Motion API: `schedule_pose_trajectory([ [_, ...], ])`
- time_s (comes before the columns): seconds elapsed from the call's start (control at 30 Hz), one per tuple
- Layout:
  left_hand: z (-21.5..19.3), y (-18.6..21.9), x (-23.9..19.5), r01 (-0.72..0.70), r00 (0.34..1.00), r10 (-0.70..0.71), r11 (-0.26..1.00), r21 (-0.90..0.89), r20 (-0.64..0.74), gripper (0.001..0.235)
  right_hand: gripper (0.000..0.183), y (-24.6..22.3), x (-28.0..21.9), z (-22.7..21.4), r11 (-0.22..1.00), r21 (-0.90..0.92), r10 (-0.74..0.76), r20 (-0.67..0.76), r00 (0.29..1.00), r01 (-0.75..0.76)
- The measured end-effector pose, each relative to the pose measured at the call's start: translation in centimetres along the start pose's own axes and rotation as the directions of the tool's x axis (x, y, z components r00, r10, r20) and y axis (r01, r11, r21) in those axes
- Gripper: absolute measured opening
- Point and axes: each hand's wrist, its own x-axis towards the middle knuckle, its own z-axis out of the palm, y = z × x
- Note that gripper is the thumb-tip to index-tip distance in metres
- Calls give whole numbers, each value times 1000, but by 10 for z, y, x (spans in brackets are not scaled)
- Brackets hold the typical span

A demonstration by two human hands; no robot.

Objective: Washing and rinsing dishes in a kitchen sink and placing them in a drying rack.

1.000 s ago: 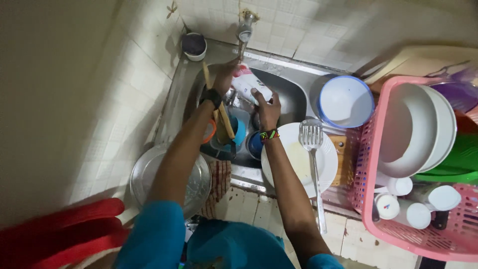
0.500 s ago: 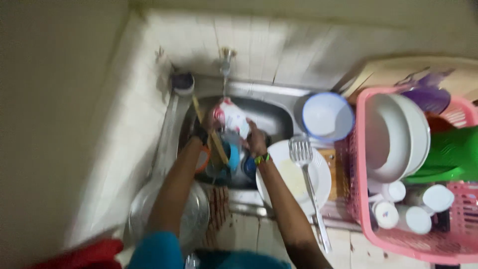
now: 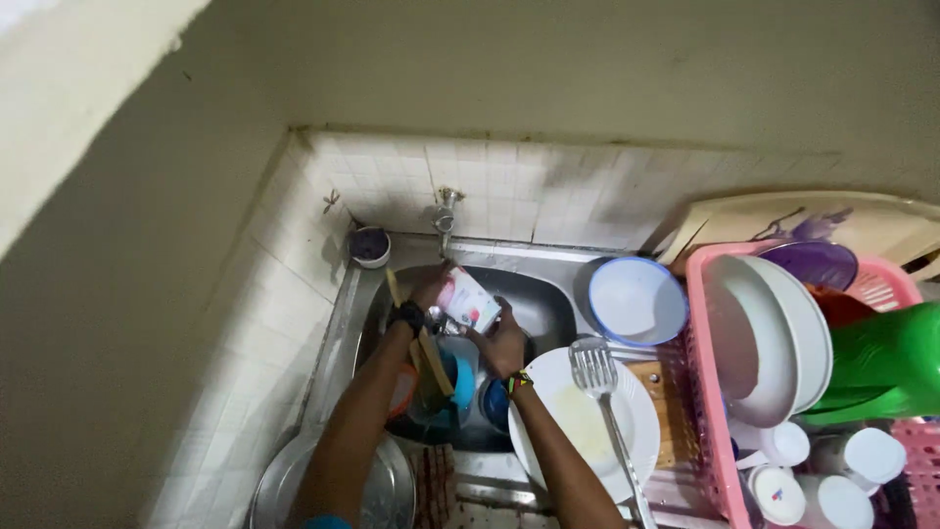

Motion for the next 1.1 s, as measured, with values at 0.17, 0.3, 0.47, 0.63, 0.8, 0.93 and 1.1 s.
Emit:
schedule_pose_trajectory([
  [0.17,-67,-6,20,49,442,510,808,-587,738,44,84,17,0,20,992,72,105,-54,993,-101],
  [0.3,-79,6,0,157,437,594,689,-708,675,29,81,39,19,39,962,86,255,42,966,-258],
  [0.47,-114,-2,-25,418,523,680,321,-850,514,98,36,64,29,70,429,836,11,374,927,-342],
  [0.63,-88,-18,-20,756,328,597,299,-583,732,73,43,-4,-3,45,104,847,-107,530,841,-521],
  [0.8,-89,-38,-4,901,160,520,271,-340,839,50,64,16,-5,50,149,779,-108,625,773,-609],
  [0.93,-106,-34,0,293,411,752,427,-856,516,80,107,14,0,41,655,661,-2,486,874,-366],
  [1.1,-76,-44,5,199,325,776,503,-841,541,123,120,1,25,38,920,392,-112,213,971,21],
])
